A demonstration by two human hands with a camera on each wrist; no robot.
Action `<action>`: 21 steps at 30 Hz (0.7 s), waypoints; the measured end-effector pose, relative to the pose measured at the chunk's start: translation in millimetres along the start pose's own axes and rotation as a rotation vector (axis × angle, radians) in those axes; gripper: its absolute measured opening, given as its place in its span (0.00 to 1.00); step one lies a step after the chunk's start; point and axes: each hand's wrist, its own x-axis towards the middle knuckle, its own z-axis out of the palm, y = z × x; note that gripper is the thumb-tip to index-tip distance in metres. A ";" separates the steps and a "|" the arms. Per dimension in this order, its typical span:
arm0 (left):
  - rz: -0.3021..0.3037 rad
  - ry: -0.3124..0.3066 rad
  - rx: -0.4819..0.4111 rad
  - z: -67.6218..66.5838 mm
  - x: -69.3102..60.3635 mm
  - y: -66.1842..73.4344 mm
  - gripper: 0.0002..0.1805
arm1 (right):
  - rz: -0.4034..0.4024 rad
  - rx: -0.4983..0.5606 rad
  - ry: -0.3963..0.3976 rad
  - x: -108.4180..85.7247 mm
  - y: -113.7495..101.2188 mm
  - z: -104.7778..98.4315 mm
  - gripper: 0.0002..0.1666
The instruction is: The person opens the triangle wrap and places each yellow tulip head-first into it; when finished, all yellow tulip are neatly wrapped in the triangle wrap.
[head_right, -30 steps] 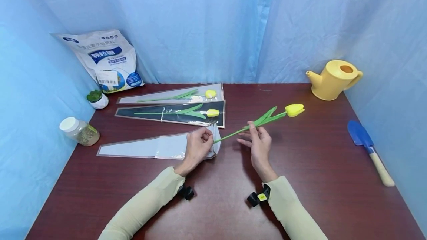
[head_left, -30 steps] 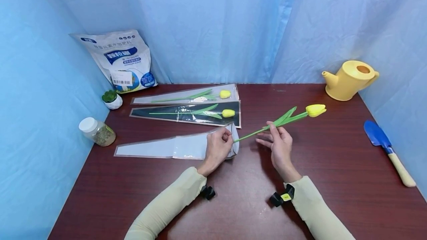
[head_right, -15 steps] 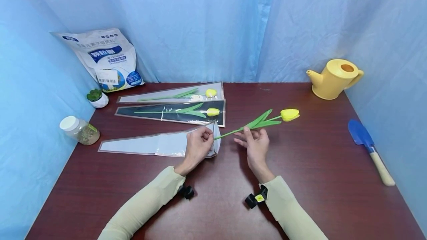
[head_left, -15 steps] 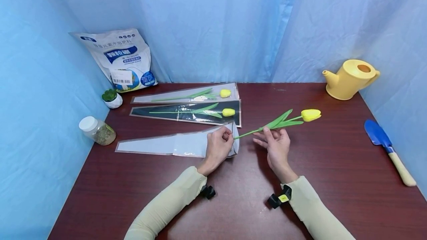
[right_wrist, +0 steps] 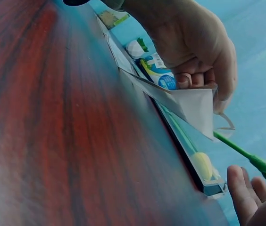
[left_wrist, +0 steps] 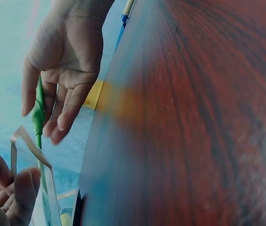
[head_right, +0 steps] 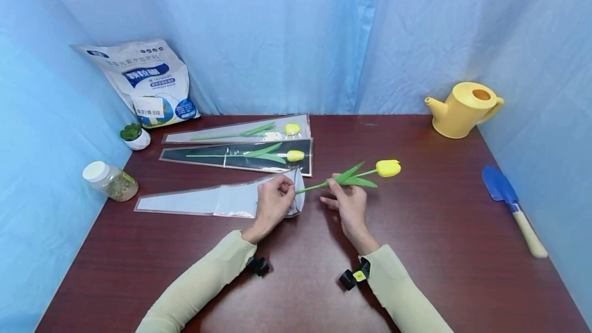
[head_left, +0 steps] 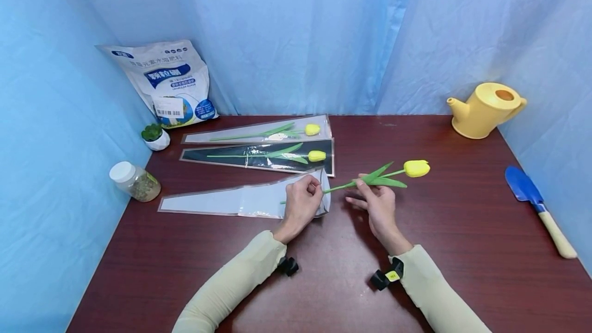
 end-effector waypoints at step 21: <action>-0.017 -0.014 -0.041 -0.1 -1.1 2.1 0.07 | -0.041 0.053 0.051 0.9 3.6 2.3 0.07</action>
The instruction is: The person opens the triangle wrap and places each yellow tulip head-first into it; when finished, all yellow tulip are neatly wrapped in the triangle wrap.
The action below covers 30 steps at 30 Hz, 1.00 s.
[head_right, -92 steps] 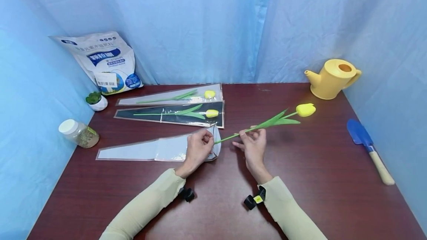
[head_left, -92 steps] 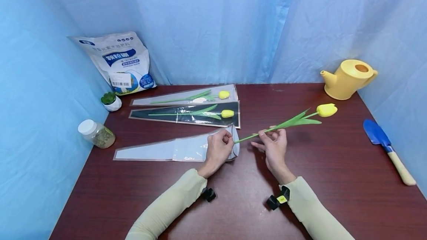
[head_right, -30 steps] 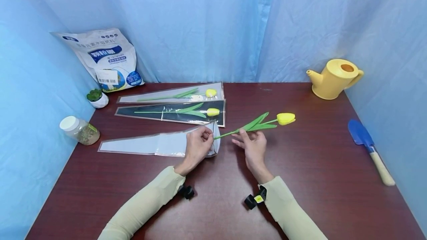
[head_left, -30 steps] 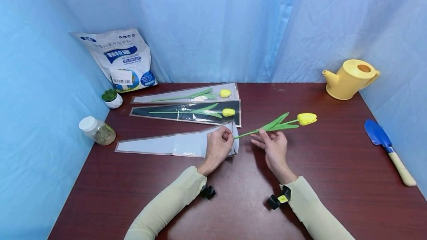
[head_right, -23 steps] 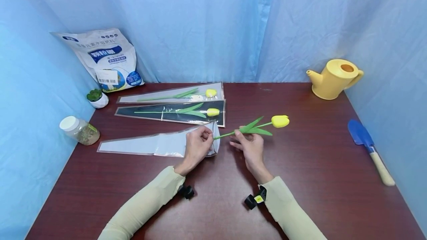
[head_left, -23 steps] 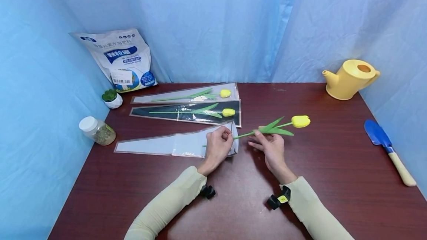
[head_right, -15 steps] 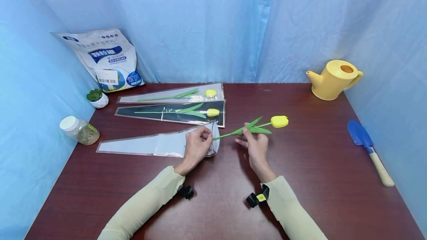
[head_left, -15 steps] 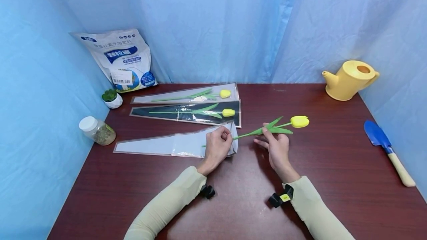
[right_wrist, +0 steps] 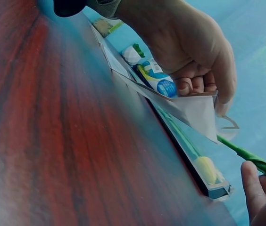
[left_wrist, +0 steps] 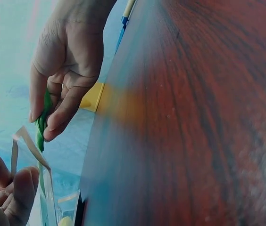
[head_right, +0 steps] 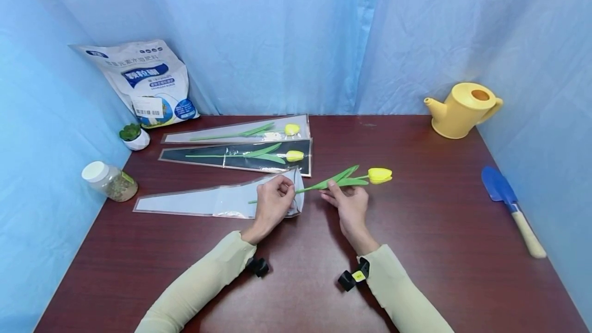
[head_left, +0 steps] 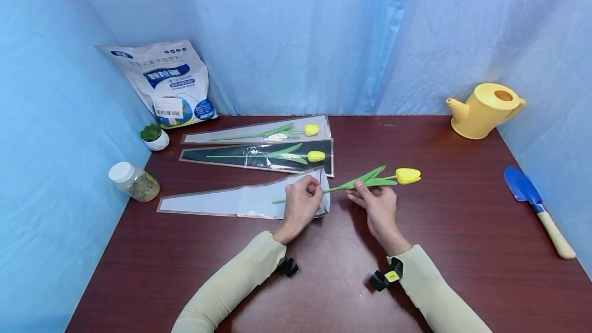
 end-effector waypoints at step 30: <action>0.035 -0.002 -0.054 1.0 -1.6 2.1 0.06 | 0.094 -0.010 -0.076 -4.6 4.6 5.1 0.11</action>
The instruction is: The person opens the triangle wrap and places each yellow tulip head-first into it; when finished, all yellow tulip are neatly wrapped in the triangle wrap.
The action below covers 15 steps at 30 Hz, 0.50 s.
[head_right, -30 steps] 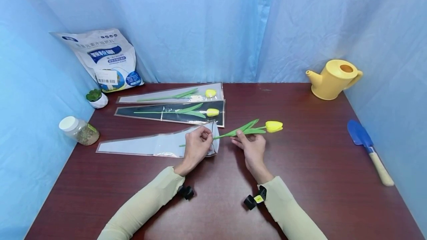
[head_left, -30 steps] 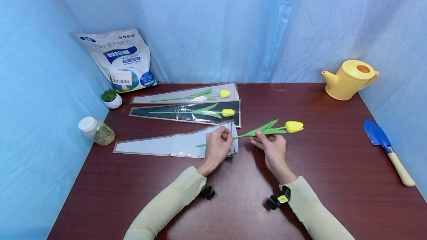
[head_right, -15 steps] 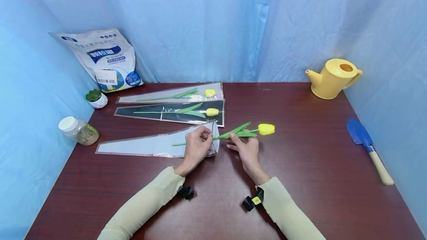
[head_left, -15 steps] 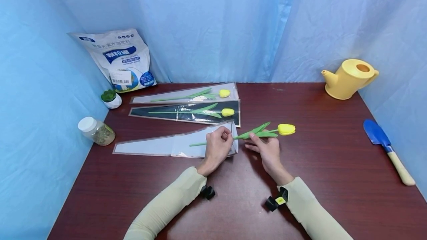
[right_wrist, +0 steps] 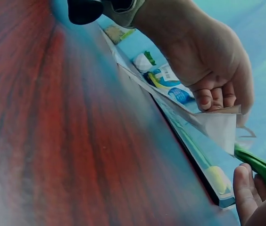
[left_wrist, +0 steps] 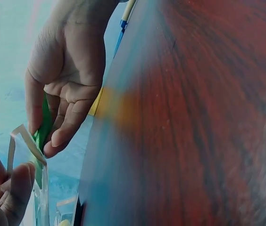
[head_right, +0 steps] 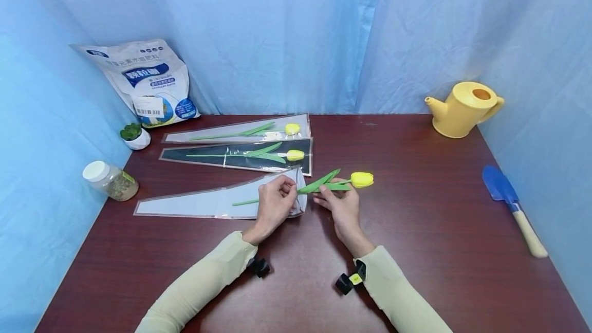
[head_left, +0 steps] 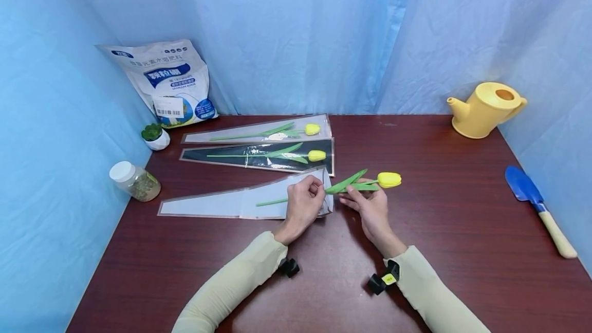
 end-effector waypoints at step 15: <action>-0.013 0.007 0.014 -1.9 1.7 0.1 0.05 | 0.167 0.183 0.003 -2.2 -7.9 -2.6 0.06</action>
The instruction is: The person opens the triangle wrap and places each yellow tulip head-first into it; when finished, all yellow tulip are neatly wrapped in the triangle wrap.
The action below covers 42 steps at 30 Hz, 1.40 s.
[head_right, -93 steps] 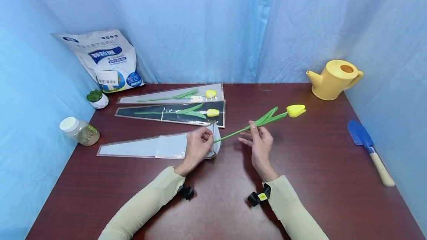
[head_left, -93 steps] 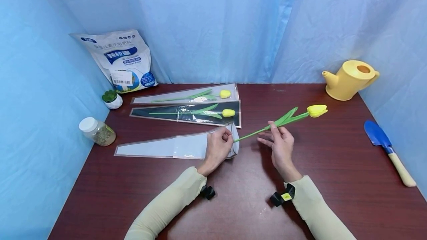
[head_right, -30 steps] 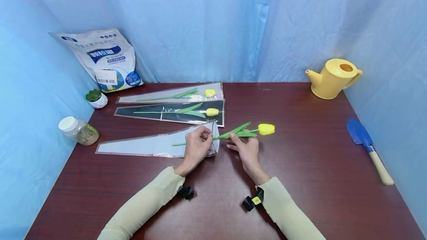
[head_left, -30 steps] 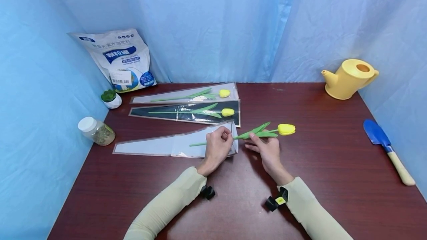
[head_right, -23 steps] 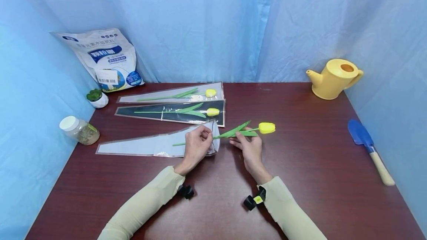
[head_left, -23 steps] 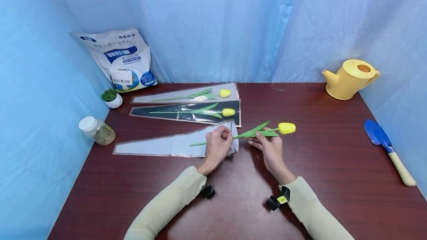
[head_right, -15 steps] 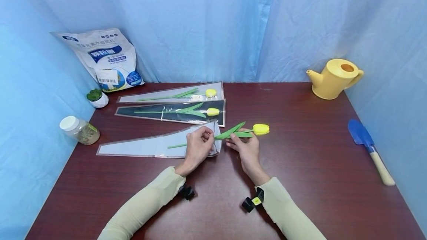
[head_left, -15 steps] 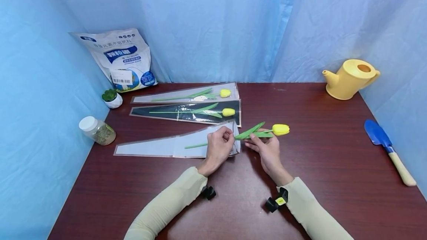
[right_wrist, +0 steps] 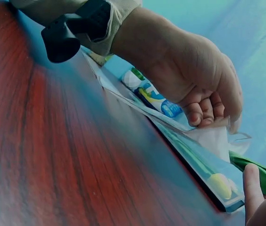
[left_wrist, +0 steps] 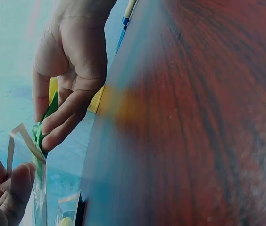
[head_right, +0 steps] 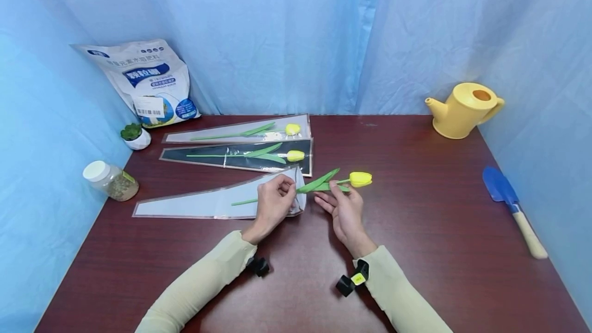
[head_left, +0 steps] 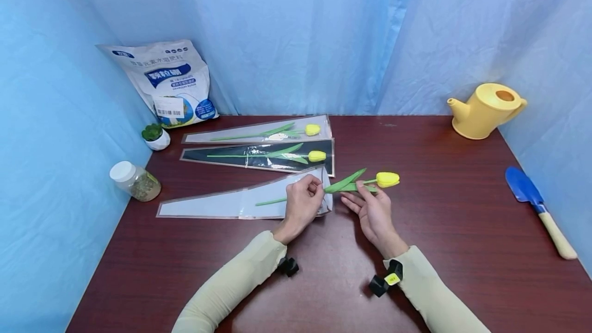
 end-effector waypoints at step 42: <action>0.070 0.011 -0.034 1.8 -0.6 2.7 0.05 | 0.133 0.089 0.011 -1.9 9.7 6.7 0.11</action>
